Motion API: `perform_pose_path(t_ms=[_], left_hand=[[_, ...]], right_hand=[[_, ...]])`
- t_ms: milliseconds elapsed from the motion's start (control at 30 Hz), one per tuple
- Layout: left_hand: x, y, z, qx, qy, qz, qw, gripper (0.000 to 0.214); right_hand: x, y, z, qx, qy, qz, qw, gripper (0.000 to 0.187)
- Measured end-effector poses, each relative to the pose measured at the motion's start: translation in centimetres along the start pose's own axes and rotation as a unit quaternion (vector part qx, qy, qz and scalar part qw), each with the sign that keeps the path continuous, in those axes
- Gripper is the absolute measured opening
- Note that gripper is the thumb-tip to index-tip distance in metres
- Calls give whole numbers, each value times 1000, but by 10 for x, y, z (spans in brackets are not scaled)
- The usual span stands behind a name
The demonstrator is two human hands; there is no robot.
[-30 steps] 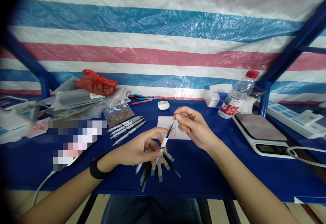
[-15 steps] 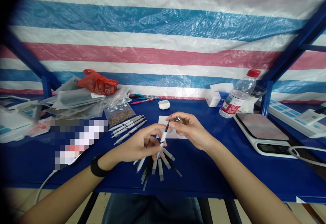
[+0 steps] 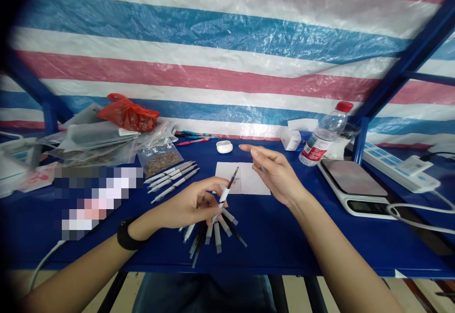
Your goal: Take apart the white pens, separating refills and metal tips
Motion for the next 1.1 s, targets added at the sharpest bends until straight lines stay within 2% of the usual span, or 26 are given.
perform_pose_path(t_ms=[200,400,500,667,1100], left_hand=[[1,2,-3,9,13,7,1000,42],[1,4,-4,16,17,7,1000,44],[0,2,-3,21,16,9,1000,42],[0,-2,-3,38,18,14,999,40],[0,-5,-2,49,18,8,999,39]], right_hand=[[1,-4,0,53,-28,34,998,39],[1,-4,2,115,-28,67,991,37],[-1,-2,1,112,-26,64,991,39],[-2,-2,0,103,-2,65,993,30],[0,1,0,134,-25,84,987,31]])
Point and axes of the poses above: each hand's wrist, its own x-axis towards the middle knuckle, its own z-axis out of the back of the hand, y = z × x, the point moved 2 cm from there along x, towards the middle knuckle, and after that the axes turned 6 degrees about y, right-handed, at the moved point
